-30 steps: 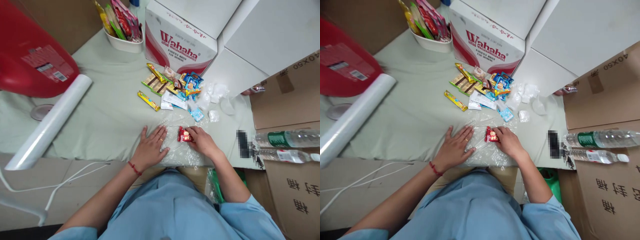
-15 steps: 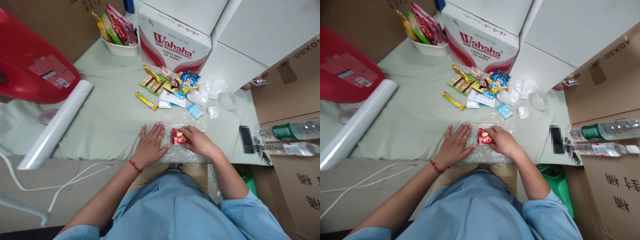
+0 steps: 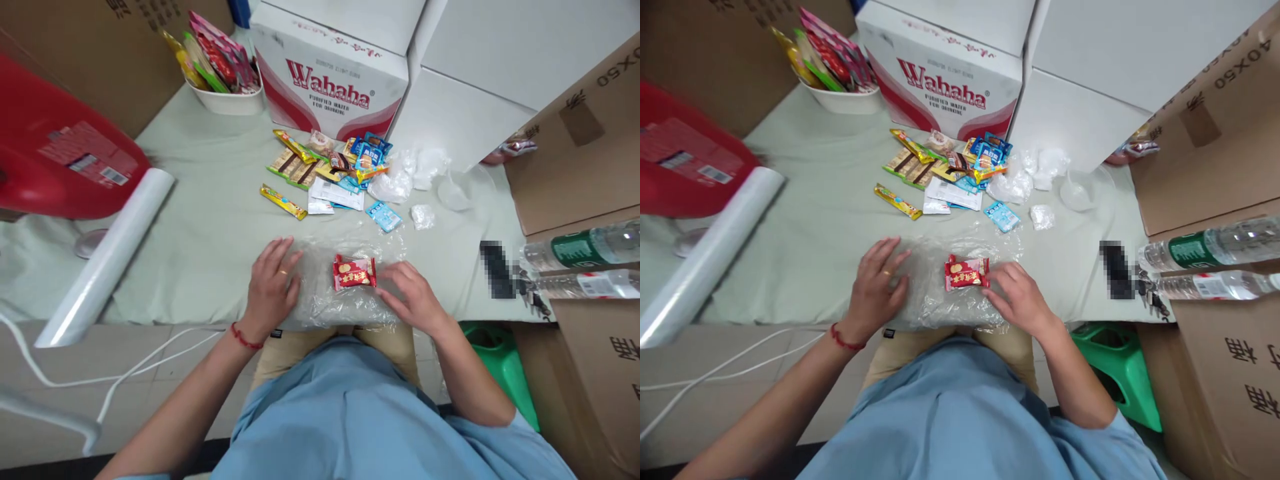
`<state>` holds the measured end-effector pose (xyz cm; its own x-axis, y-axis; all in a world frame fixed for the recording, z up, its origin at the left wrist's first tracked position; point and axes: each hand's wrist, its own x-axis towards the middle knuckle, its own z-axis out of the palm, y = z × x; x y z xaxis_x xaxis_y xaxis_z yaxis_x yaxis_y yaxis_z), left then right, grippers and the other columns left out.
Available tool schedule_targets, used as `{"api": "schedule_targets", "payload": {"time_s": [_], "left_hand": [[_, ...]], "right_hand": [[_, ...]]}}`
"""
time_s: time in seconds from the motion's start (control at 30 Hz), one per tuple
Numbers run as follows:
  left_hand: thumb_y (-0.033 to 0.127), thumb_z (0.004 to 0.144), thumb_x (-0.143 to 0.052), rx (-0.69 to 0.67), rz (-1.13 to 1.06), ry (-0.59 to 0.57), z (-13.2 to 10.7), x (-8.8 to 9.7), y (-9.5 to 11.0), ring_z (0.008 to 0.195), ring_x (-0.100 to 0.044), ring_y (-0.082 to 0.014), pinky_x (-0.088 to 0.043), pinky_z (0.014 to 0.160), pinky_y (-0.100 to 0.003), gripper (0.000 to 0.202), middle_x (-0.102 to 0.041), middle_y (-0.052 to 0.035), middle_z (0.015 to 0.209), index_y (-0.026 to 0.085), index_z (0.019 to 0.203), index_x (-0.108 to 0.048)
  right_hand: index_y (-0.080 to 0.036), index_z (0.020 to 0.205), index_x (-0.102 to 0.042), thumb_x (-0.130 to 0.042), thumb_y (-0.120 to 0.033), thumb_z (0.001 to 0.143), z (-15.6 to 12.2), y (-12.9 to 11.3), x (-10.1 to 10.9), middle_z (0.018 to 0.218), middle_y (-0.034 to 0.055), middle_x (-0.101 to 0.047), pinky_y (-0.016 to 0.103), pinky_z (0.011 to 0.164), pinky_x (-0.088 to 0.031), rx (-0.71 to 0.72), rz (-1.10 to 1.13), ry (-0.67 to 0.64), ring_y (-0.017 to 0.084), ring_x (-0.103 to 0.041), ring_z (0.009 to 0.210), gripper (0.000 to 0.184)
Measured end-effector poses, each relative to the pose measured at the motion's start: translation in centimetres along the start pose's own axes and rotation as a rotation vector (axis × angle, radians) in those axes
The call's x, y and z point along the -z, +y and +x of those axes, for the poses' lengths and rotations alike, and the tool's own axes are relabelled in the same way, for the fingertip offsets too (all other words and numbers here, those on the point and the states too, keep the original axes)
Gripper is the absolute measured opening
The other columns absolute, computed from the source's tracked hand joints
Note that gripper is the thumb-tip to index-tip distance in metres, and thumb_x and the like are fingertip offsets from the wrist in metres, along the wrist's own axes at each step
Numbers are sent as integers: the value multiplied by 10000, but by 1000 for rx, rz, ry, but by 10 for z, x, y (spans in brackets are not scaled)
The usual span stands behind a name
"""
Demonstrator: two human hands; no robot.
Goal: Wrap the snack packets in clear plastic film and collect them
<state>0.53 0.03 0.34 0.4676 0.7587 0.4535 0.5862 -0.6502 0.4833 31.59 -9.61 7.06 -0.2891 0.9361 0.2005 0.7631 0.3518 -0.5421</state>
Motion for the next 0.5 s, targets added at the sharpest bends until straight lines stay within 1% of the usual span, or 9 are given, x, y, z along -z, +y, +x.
{"api": "schedule_targets", "payload": {"time_s": [0.03, 0.07, 0.13, 0.2, 0.27, 0.3, 0.37, 0.43, 0.5], "left_hand": [[147, 923, -528, -86, -8, 5, -4, 6, 2, 1565, -384, -268, -346, 1259, -564, 483, -534, -97, 1601, 282, 1385, -568], [108, 891, -522, -180, -27, -32, -7, 12, 5, 1562, -391, -253, -307, 1278, -573, 510, -573, -71, 1571, 304, 1358, -582], [81, 837, -514, -325, -72, -216, -13, 21, 10, 1544, -425, -238, -208, 1311, -600, 582, -613, -48, 1537, 322, 1363, -580], [121, 808, -525, -357, -82, -427, -17, 26, 11, 1532, -443, -270, -91, 1315, -652, 654, -602, -60, 1549, 310, 1435, -547], [186, 800, -538, -310, -65, -553, -17, 26, 8, 1521, -454, -314, -20, 1296, -691, 713, -571, -78, 1577, 300, 1504, -509], [220, 805, -544, -286, -62, -574, -17, 25, 5, 1509, -467, -329, -23, 1290, -696, 718, -557, -86, 1589, 300, 1518, -506], [279, 851, -553, -243, -57, -574, -14, 22, 0, 1478, -499, -335, -87, 1285, -678, 649, -547, -99, 1595, 306, 1499, -543], [334, 918, -560, -195, -39, -546, -9, 19, -4, 1431, -543, -320, -200, 1257, -635, 517, -581, -99, 1564, 311, 1432, -612], [365, 973, -538, -133, -20, -517, -2, 16, -5, 1363, -589, -298, -327, 1169, -572, 402, -639, -87, 1504, 312, 1349, -671]], "right_hand": [[-225, 1219, -634, -643, -315, 1012, -11, -3, -1, 1044, 95, -679, 417, 866, -566, 29, -4, 7, 245, -634, 986, 226], [-222, 1174, -642, -674, -340, 996, -22, -6, -3, 1008, 88, -686, 420, 842, -565, 51, -15, -11, 244, -625, 942, 216], [-213, 1207, -642, -734, -395, 953, -44, -9, -13, 1128, 123, -700, 472, 891, -568, 62, -63, -89, 279, -623, 1023, 326], [-218, 1296, -631, -717, -350, 961, -61, -9, -25, 1318, 159, -664, 541, 992, -549, 18, -129, -157, 326, -591, 1199, 370], [-249, 1317, -644, -622, -231, 995, -69, -6, -34, 1392, 150, -641, 572, 1043, -529, -49, -148, -176, 332, -563, 1291, 323], [-263, 1292, -663, -578, -190, 1001, -70, -5, -36, 1373, 140, -656, 571, 1040, -534, -68, -120, -171, 321, -578, 1282, 312], [-278, 1224, -694, -529, -185, 1014, -66, -3, -33, 1286, 122, -699, 540, 1004, -559, -79, -3, -154, 289, -633, 1198, 283], [-272, 1182, -703, -517, -241, 1038, -54, -2, -20, 1219, 115, -719, 478, 963, -582, -79, 147, -130, 256, -671, 1123, 237], [-258, 1158, -703, -514, -286, 1055, -39, -3, -3, 1188, 109, -723, 411, 948, -581, -99, 267, -92, 226, -687, 1096, 217]]}}
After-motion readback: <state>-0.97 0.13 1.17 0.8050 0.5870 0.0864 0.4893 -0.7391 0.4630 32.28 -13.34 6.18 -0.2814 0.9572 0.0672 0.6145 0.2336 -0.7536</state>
